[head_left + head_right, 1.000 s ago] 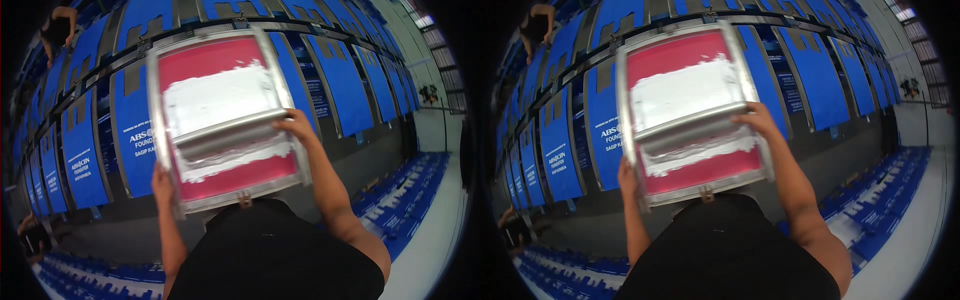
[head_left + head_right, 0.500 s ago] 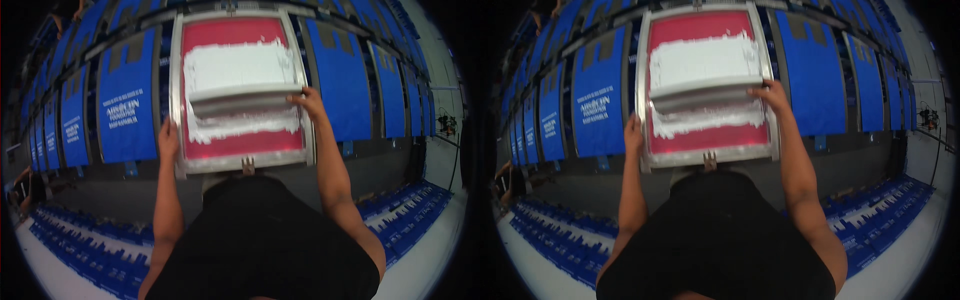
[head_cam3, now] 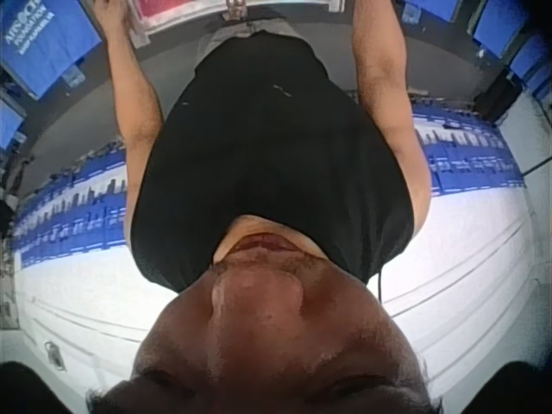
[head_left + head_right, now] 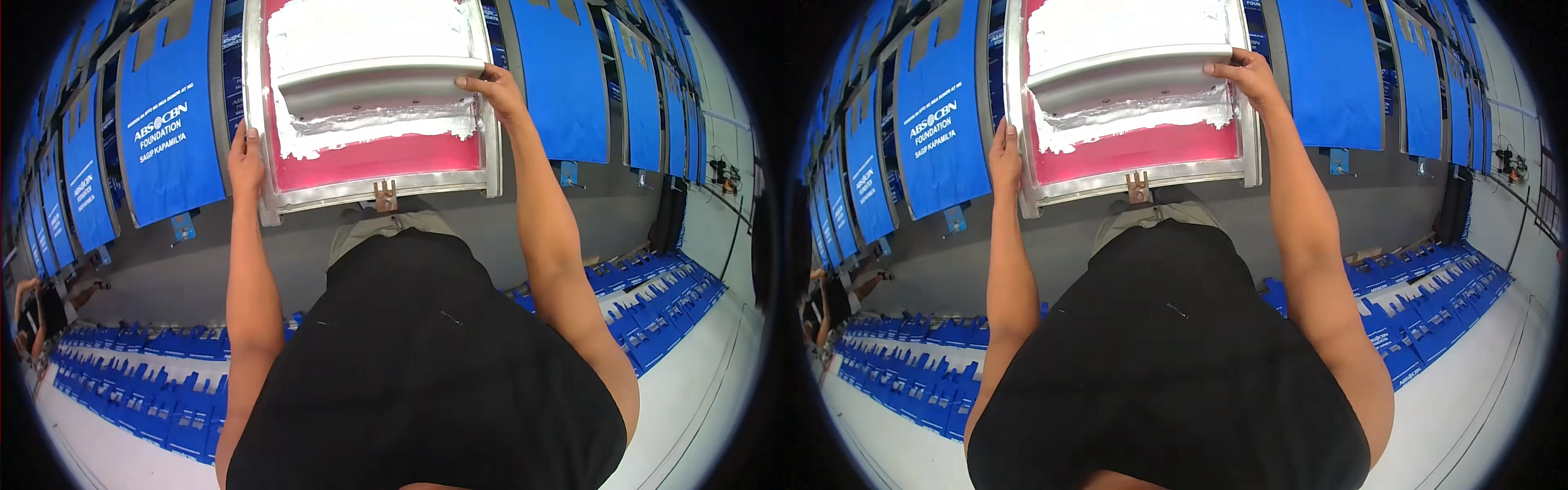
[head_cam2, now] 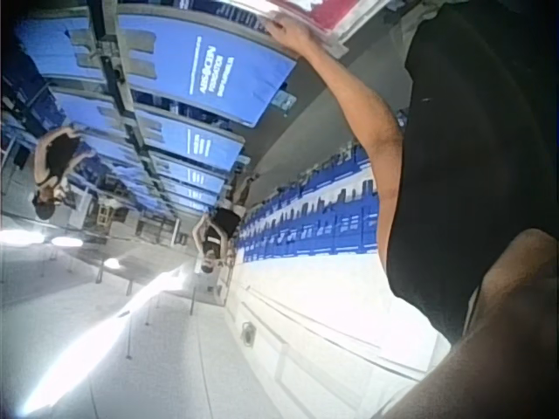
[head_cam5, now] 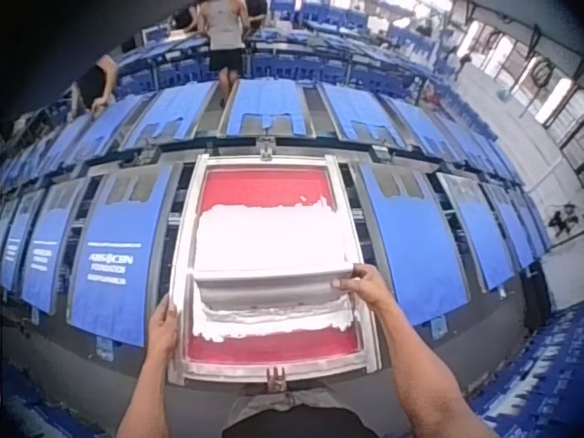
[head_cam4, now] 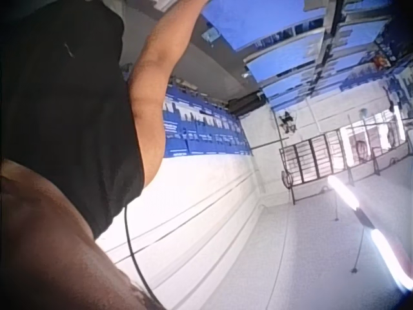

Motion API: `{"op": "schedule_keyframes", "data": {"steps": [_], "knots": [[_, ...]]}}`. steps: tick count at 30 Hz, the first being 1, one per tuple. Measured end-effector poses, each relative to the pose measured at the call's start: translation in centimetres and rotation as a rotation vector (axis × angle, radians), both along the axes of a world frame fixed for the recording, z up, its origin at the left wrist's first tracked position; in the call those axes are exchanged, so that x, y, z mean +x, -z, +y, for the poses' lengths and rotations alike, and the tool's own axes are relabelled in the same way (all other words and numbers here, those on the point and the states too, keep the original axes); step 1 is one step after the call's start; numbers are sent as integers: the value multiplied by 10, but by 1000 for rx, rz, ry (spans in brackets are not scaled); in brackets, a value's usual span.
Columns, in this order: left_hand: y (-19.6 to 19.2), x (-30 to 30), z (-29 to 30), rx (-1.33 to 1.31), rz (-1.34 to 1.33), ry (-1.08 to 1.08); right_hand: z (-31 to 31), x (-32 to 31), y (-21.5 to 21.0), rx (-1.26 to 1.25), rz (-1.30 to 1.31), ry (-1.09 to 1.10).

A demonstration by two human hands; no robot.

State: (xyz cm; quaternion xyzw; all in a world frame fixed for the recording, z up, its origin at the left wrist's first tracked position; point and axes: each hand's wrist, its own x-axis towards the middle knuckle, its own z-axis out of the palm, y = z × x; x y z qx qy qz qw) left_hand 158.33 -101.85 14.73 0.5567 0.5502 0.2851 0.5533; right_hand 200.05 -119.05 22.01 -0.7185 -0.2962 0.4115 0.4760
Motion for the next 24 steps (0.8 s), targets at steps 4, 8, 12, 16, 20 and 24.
{"op": "schedule_keyframes", "data": {"steps": [4, 8, 12, 16, 20, 24], "knots": [[9, -4, 2, 115, 293, 53, 4, -6, -3, -40, -23, -36], [-25, 1, -9, 676, 471, 149, -8, -11, -33, -268, -391, -305], [-123, 52, -40, 851, 435, 721, -27, -81, -68, -375, -1204, -611], [-122, 78, -12, 725, 732, 1003, -11, -75, -60, -315, -1056, -607], [-142, 126, 47, 744, 712, 842, 46, -22, -66, -156, -1103, -540], [-102, 153, 110, 978, 623, 684, 121, 7, -44, -70, -1295, -440]]}}
